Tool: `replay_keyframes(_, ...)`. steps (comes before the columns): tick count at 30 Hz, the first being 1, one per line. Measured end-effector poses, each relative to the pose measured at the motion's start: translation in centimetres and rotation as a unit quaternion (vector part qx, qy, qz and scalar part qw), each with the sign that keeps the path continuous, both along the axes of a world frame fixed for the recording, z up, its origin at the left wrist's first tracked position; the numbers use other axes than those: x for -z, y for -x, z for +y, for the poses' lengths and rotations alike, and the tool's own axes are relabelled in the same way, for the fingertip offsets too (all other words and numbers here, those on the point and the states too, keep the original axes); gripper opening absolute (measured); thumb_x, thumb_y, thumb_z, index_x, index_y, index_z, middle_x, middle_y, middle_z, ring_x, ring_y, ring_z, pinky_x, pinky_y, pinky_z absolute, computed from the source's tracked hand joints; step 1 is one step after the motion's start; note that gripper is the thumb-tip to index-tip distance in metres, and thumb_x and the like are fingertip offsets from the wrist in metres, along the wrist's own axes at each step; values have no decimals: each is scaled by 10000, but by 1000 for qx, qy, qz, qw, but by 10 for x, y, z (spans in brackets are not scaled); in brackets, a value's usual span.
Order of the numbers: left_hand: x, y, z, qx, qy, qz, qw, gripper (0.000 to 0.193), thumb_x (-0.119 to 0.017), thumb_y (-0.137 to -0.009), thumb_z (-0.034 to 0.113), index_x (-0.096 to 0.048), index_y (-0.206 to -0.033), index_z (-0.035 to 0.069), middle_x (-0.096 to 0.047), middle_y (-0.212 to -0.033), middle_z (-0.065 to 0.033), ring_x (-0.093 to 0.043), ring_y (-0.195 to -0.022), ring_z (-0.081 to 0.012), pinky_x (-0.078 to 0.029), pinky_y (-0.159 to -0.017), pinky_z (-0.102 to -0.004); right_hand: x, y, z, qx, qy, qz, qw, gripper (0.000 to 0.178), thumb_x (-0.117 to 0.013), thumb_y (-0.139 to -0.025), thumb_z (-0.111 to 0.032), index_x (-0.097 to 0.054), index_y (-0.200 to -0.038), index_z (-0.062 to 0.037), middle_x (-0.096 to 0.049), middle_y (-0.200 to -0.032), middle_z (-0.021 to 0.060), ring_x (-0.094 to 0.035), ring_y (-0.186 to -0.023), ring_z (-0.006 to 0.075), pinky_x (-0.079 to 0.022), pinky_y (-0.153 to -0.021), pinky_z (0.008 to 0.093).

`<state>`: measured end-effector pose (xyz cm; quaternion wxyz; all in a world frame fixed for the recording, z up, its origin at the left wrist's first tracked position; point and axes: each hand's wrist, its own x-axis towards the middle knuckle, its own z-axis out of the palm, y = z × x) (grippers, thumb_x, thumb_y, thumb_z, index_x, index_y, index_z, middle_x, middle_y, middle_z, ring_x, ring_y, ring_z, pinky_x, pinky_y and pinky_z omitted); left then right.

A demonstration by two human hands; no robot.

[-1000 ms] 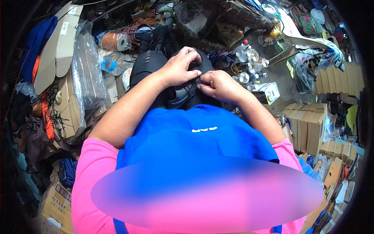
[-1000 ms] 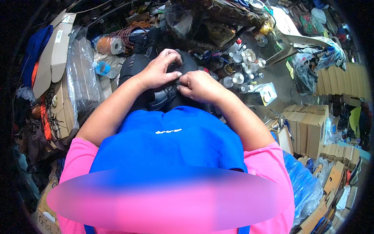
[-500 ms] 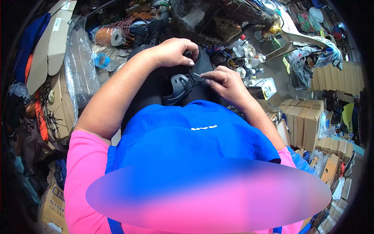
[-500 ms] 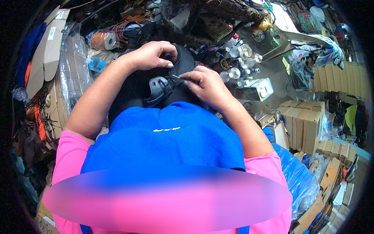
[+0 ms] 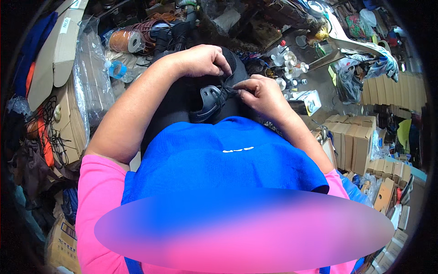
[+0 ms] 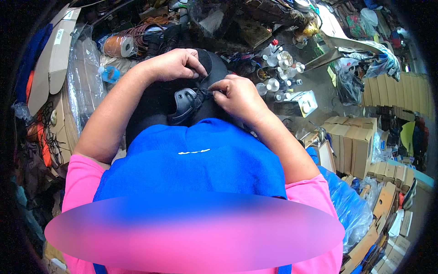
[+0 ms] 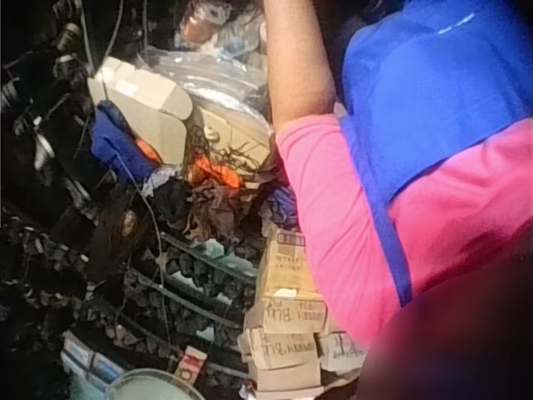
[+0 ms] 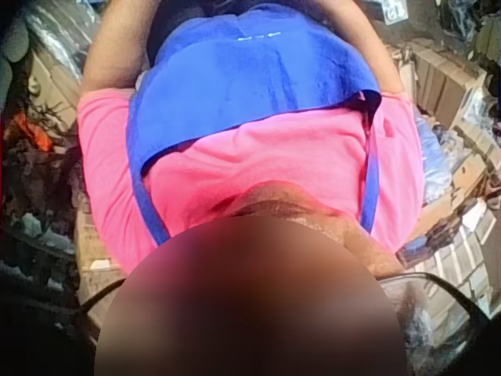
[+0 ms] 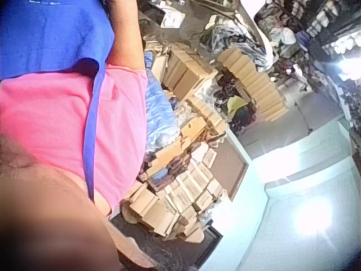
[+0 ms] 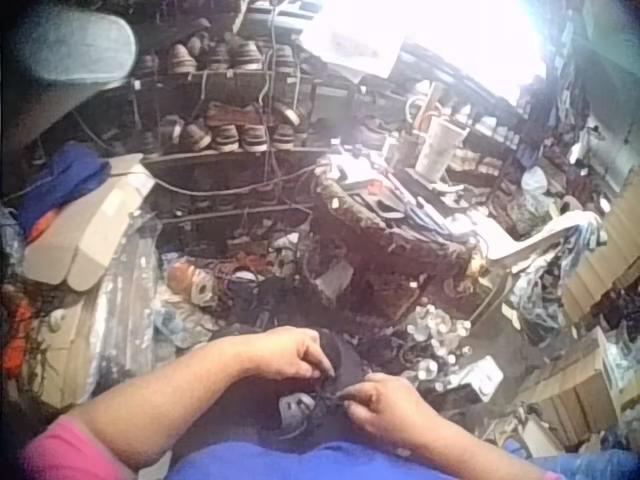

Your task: Stitch the upper part of a shoe manually using thread and a needle.

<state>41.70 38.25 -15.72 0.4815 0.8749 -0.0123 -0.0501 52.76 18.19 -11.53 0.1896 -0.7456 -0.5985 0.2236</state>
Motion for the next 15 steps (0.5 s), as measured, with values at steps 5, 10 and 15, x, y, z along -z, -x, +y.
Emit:
replay_keyframes(5,0,1,0,0,-1,-7,1000,254,-659,-749,78,-716,-995,115,-540,-856,-70,-546,-867,-208,-440,-814,-312,5,15,-9,2,-62,-131,989,172,-627,-739,-154,-695,-885,-92,-608,-737,109,-608,-726,288,-471,-691,394)
replay_keyframes(10,-1,1,-1,-3,7,3,1000,265,-656,-746,71,-714,-1002,116,-531,-847,-70,-541,-859,-205,-437,-808,-312,9,19,-7,-12,-61,-179,982,158,-626,-746,-169,-690,-875,-103,-610,-738,85,-609,-734,264,-451,-701,375)
replay_keyframes(15,-2,1,-2,-2,3,5,1000,267,-656,-745,73,-713,-1003,115,-527,-840,-70,-539,-854,-206,-436,-806,-312,-8,16,2,-38,-22,-165,985,131,-613,-753,-162,-684,-834,-87,-611,-739,85,-612,-746,266,-455,-708,388)
